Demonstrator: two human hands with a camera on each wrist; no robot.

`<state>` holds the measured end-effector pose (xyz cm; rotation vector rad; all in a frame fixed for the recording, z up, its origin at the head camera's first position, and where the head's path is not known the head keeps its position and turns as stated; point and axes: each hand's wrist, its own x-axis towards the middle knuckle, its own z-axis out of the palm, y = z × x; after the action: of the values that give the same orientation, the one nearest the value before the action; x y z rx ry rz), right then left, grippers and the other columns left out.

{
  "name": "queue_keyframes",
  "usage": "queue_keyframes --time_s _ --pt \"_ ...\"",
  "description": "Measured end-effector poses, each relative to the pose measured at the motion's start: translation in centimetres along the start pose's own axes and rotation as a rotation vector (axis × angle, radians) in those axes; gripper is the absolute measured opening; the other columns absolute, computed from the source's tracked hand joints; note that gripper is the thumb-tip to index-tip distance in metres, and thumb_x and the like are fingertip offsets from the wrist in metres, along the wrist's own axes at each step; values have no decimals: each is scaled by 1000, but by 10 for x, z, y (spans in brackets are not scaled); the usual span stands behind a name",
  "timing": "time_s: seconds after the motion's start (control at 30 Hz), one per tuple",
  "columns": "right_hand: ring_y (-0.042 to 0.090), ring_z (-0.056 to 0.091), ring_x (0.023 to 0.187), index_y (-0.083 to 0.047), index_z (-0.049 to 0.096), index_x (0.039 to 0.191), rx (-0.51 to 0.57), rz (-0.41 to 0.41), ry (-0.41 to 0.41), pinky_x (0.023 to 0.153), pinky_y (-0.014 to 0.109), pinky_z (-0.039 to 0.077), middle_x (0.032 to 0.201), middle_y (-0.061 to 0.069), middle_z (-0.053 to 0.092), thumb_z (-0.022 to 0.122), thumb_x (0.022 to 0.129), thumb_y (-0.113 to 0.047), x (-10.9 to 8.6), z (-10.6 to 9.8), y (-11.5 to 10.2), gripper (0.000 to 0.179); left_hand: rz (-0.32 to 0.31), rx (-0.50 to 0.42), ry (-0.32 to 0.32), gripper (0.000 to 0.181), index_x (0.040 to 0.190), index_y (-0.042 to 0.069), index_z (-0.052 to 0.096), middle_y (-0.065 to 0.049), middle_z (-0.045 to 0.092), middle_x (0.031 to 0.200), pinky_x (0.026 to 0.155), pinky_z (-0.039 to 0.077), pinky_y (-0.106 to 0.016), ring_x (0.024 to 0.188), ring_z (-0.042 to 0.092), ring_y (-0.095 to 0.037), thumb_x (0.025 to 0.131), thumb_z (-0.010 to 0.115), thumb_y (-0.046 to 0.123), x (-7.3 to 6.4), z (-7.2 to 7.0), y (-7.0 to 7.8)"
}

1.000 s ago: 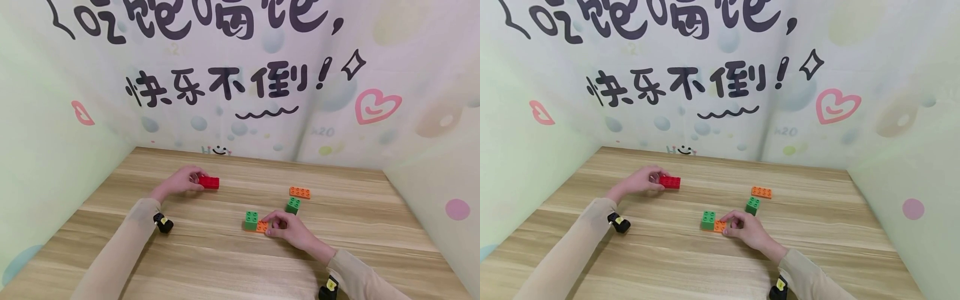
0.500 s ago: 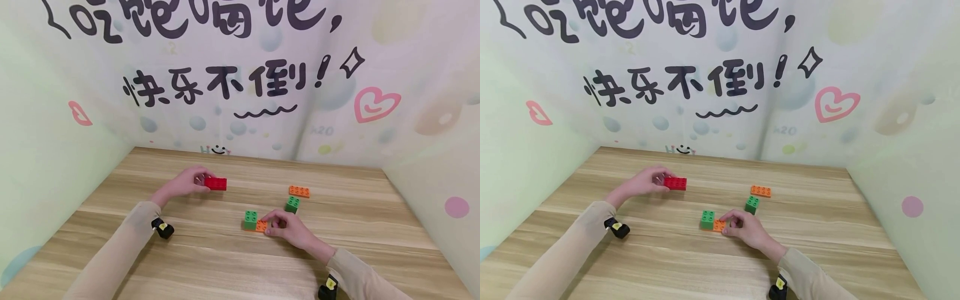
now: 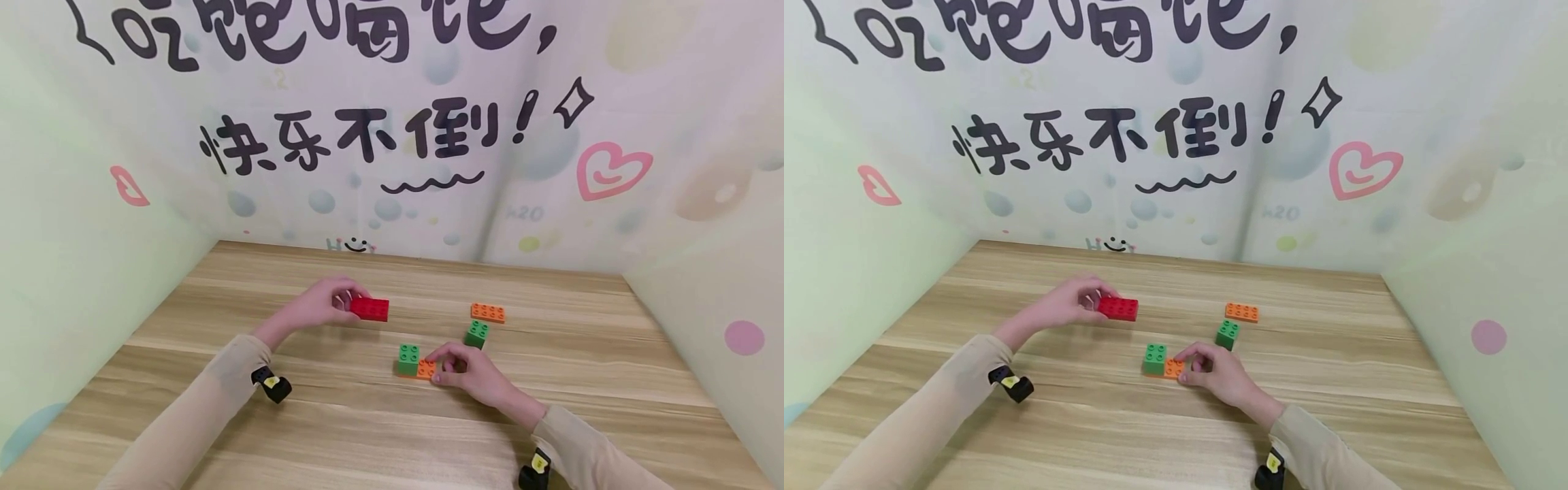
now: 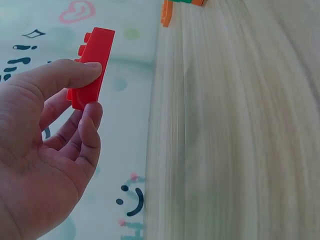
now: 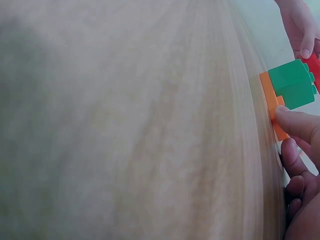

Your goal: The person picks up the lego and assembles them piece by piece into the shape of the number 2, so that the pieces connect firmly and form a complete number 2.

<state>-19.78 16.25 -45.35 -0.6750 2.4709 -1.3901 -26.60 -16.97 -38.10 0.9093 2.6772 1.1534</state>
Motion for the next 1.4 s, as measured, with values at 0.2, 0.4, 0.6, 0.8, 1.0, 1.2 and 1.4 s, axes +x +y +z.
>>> queue_keyframes --time_s 0.2,0.4,0.6,0.8,1.0,1.2,1.4 --pt "5 48 72 -14 70 113 11 -8 -1 63 18 41 83 2 55 75 87 -20 0 -1 0 27 7 5 8 39 115 13 70 -7 62 99 71 52 -22 80 58 -13 78 82 10 -1 5 8" --pt "5 48 72 -14 69 113 10 -11 -3 64 18 42 83 2 55 75 88 -21 0 0 0 27 -3 -53 20 38 115 11 70 -9 58 100 73 55 -21 83 57 -15 79 82 8 -2 11 14" --pt "5 48 72 -14 70 113 11 -14 -2 63 17 42 82 3 55 75 88 -20 0 0 0 27 4 -79 28 37 114 11 71 -8 56 98 72 54 -21 83 56 -15 78 82 8 -6 17 20" --pt "5 48 72 -14 70 113 17 -9 -1 63 18 42 82 3 55 75 88 -19 0 0 0 26 18 -70 29 37 114 11 70 -7 55 98 71 54 -20 82 55 -13 79 81 9 -7 25 22" --pt "5 48 72 -15 70 113 12 -10 -2 63 18 41 82 1 55 75 88 -20 -1 -1 0 26 24 -94 36 37 116 11 70 -7 55 101 73 55 -19 86 57 -18 80 80 8 -6 34 25" --pt "5 48 72 -14 70 113 11 -11 -4 63 18 41 82 1 55 75 88 -21 0 -1 0 27 30 -125 51 38 117 9 69 -7 55 99 72 53 -19 84 57 -18 80 80 7 -6 41 30" --pt "6 48 72 -15 70 114 3 -5 -2 63 18 41 82 2 55 75 88 -21 0 -1 1 27 13 -139 48 39 118 11 69 -6 56 100 72 53 -20 86 58 -23 81 81 11 -4 48 33"
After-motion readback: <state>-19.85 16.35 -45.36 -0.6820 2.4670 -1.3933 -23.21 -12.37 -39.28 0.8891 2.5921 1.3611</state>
